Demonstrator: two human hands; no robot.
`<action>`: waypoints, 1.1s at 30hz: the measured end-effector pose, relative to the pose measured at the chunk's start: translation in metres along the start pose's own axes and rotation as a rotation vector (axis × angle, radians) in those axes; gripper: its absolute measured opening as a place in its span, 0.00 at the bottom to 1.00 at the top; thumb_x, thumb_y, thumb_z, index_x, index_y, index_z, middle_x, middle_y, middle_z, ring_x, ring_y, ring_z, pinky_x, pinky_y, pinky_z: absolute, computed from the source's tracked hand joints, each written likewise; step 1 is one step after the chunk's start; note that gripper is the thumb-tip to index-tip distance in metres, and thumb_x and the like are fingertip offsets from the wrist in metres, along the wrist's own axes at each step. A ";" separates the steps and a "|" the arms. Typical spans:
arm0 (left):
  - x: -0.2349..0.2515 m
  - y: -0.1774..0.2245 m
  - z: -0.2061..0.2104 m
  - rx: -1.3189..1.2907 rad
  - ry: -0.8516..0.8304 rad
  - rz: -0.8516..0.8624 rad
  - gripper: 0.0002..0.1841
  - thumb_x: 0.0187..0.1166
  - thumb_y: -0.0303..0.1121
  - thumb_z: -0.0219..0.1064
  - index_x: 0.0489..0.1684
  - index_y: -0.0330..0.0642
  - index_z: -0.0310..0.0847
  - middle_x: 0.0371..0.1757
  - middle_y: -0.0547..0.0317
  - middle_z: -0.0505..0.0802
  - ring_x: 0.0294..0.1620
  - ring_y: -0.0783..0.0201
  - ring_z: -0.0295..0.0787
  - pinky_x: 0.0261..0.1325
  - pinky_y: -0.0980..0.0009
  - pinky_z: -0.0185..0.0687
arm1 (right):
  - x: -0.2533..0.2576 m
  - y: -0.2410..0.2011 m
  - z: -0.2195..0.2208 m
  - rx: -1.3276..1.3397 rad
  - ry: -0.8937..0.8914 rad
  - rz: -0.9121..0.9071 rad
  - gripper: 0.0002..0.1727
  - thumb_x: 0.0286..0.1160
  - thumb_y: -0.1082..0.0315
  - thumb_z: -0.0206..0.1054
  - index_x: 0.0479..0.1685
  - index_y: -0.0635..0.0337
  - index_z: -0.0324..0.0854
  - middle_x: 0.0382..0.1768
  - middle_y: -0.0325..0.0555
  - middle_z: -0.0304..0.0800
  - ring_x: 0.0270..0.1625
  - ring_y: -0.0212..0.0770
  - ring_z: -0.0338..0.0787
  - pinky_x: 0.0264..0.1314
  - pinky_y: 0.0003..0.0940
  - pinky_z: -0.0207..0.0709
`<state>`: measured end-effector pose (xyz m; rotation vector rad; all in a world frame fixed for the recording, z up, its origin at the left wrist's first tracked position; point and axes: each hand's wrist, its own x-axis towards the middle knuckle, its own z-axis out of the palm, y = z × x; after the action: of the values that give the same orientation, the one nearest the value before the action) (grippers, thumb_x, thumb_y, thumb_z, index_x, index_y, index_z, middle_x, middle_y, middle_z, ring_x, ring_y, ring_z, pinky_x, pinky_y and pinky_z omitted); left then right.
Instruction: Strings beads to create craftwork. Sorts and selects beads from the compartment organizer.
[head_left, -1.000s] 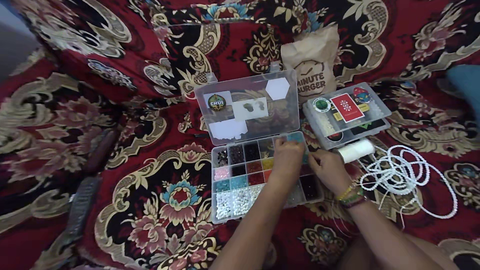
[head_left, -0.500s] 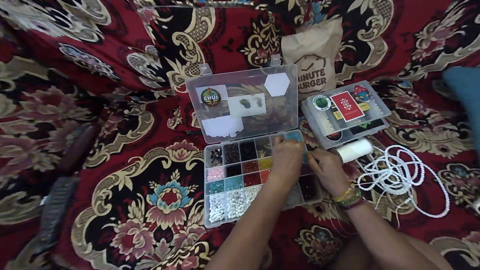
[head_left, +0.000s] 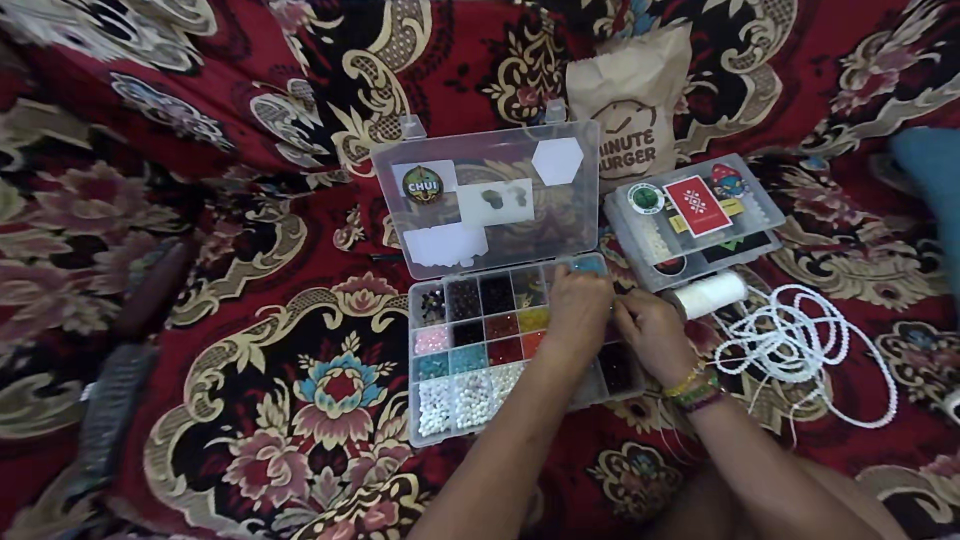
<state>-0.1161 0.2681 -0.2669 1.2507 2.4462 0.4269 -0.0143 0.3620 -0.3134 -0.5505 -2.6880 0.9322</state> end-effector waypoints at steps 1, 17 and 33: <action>-0.001 -0.001 0.003 -0.001 0.024 0.009 0.09 0.81 0.22 0.63 0.49 0.31 0.90 0.48 0.41 0.95 0.57 0.44 0.91 0.77 0.45 0.66 | 0.000 0.001 0.000 0.018 -0.002 0.007 0.18 0.82 0.69 0.58 0.34 0.71 0.91 0.31 0.58 0.88 0.36 0.54 0.90 0.44 0.49 0.84; 0.000 -0.006 0.001 -0.025 0.067 0.019 0.09 0.83 0.24 0.63 0.47 0.31 0.91 0.45 0.44 0.96 0.55 0.47 0.93 0.80 0.48 0.67 | -0.008 0.010 0.001 0.133 0.006 -0.034 0.19 0.82 0.68 0.56 0.49 0.69 0.92 0.38 0.57 0.91 0.43 0.51 0.91 0.51 0.46 0.83; -0.005 -0.010 -0.006 0.008 -0.029 0.080 0.15 0.80 0.18 0.60 0.57 0.35 0.89 0.57 0.39 0.92 0.66 0.42 0.86 0.83 0.43 0.61 | -0.007 0.009 -0.004 0.193 -0.020 0.072 0.17 0.84 0.66 0.59 0.51 0.67 0.93 0.41 0.56 0.93 0.45 0.48 0.91 0.55 0.44 0.83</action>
<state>-0.1235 0.2577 -0.2654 1.3520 2.3822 0.4184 -0.0042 0.3678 -0.3168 -0.6014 -2.5727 1.2061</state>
